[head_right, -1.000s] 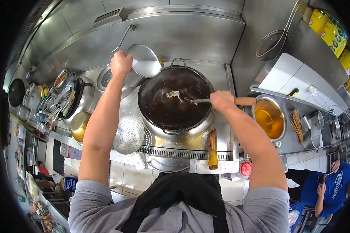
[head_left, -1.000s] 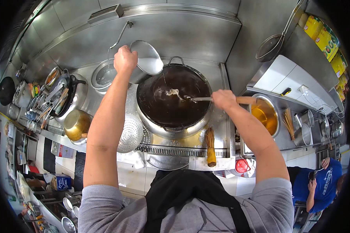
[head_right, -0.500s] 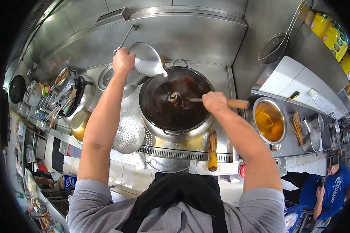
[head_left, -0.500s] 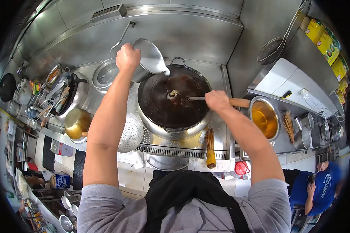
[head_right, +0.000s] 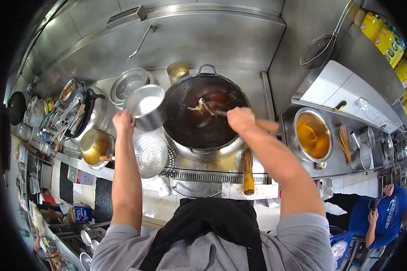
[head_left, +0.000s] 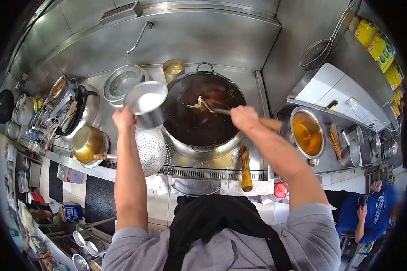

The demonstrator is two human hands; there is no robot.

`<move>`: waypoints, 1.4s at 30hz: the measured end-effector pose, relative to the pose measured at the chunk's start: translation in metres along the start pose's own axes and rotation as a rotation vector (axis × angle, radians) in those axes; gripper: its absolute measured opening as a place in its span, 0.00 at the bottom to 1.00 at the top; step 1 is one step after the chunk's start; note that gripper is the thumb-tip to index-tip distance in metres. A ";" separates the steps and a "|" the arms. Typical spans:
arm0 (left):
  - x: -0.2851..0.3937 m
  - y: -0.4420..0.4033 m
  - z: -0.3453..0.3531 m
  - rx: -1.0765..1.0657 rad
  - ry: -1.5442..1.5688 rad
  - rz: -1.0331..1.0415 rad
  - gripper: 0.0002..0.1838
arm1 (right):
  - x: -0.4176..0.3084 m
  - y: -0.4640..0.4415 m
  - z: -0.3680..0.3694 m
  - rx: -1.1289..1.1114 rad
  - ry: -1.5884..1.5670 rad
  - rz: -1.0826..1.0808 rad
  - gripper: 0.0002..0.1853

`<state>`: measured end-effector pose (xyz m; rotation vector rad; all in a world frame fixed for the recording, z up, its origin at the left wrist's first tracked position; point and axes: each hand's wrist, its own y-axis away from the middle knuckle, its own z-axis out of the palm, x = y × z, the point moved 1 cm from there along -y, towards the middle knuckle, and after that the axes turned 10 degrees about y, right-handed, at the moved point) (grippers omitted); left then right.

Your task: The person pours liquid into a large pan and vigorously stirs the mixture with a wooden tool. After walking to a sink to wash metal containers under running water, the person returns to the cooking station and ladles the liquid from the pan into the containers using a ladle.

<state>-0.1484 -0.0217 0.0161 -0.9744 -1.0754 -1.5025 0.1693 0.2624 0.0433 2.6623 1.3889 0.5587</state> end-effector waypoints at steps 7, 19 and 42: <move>-0.078 0.011 -0.137 0.158 0.018 -0.056 0.10 | 0.051 0.021 -0.003 -0.097 0.016 -0.031 0.14; -0.161 0.037 -0.248 0.171 -0.058 0.041 0.10 | 0.016 0.031 0.005 -0.162 -0.079 0.021 0.14; -0.136 0.192 0.084 -1.166 -0.556 0.769 0.35 | -0.080 0.051 0.024 -0.268 -0.613 -0.194 0.18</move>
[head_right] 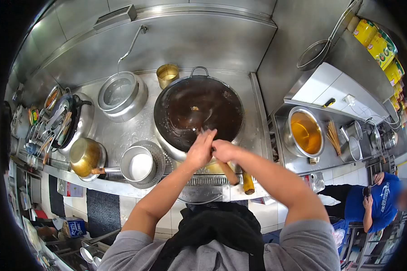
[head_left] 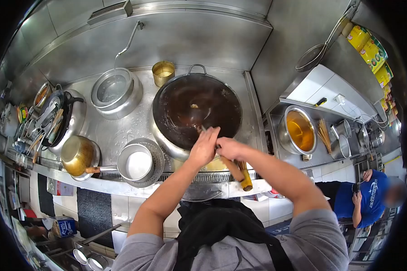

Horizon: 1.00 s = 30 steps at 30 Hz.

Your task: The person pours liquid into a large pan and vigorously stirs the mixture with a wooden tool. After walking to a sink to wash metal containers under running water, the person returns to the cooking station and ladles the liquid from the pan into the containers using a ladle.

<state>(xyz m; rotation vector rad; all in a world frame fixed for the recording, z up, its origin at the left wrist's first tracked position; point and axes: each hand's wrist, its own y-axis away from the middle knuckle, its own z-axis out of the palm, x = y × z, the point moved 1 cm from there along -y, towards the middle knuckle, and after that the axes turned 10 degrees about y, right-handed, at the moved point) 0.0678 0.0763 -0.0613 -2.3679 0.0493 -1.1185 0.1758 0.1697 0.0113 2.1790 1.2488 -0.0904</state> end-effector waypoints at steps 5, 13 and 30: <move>0.017 -0.035 0.053 0.017 0.203 0.073 0.22 | 0.033 0.079 -0.022 0.064 -1.088 0.211 0.10; -0.009 -0.047 0.003 0.162 0.175 0.120 0.13 | 0.004 0.059 0.006 0.326 -1.189 -0.418 0.10; 0.003 -0.064 0.046 0.088 0.172 0.290 0.11 | 0.023 0.047 0.011 0.856 -0.610 -0.646 0.15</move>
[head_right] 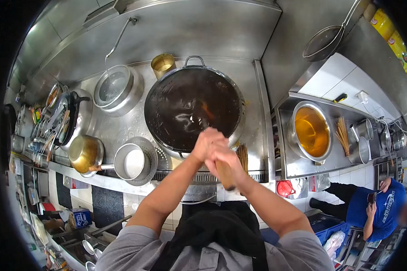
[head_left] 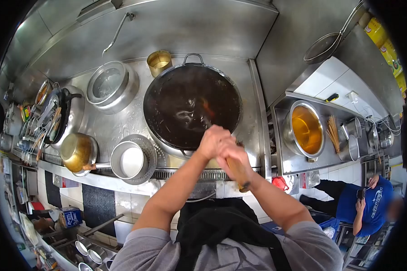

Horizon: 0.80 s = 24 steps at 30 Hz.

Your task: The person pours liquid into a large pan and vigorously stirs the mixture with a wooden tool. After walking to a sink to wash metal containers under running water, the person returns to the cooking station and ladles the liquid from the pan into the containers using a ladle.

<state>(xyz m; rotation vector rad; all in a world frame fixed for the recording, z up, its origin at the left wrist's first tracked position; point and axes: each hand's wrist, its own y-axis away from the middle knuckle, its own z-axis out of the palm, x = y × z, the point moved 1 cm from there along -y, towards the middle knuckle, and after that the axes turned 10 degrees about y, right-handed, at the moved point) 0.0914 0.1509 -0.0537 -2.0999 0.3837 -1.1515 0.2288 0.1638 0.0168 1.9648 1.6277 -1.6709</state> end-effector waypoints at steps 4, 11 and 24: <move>-0.018 0.009 -0.040 -0.032 -0.046 -0.176 0.12 | 0.026 -0.019 0.045 -0.070 -0.069 -0.056 0.13; 0.009 -0.015 -0.006 0.007 -0.102 0.042 0.11 | 0.007 -0.012 0.004 0.002 -0.022 0.028 0.12; -0.004 -0.002 -0.038 -0.026 -0.172 -0.190 0.11 | 0.018 -0.036 0.025 -0.087 -0.062 -0.105 0.13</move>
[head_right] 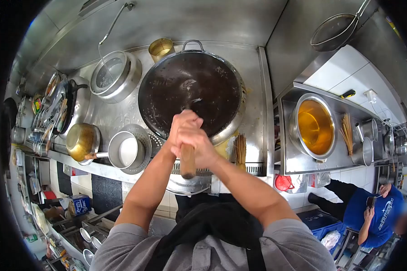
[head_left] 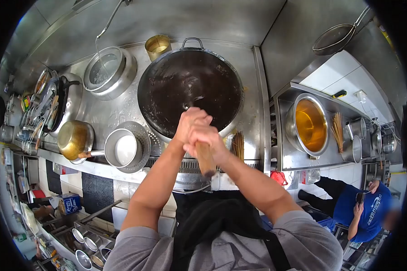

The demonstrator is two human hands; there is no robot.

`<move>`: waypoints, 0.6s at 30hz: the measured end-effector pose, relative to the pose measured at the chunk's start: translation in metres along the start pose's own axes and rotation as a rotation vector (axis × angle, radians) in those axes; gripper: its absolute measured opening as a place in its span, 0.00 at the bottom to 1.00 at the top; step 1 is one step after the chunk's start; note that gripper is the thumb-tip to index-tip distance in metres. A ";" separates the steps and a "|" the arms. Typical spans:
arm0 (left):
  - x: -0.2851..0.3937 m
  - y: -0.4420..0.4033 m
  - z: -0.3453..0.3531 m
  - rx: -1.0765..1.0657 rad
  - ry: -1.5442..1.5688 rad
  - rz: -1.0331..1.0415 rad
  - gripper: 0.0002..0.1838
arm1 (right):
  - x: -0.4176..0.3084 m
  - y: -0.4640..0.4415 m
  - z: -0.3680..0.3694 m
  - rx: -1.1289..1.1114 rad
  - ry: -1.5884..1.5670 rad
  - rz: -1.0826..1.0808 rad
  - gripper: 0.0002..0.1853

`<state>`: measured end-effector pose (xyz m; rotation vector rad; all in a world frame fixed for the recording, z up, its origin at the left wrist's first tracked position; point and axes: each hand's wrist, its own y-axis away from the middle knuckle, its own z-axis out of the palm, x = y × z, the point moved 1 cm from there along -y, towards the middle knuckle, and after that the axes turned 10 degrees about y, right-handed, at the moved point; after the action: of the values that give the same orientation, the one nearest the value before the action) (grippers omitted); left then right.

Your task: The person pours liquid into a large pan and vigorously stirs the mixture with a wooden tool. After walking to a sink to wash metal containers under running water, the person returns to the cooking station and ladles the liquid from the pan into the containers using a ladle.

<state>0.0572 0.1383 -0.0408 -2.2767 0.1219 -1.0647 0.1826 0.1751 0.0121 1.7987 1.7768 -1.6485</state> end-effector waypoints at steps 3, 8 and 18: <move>0.014 0.010 0.029 0.141 0.073 0.139 0.12 | -0.005 0.036 -0.021 0.059 0.033 0.028 0.12; 0.008 -0.030 0.017 0.038 0.015 0.012 0.10 | 0.008 -0.007 -0.030 -0.001 -0.016 0.184 0.11; -0.013 -0.017 0.037 0.196 0.514 -0.338 0.11 | 0.001 -0.014 -0.025 0.007 -0.004 0.100 0.14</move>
<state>0.0721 0.1742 -0.0574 -1.8426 -0.1609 -1.7420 0.1860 0.1974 0.0289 1.8535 1.6528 -1.6216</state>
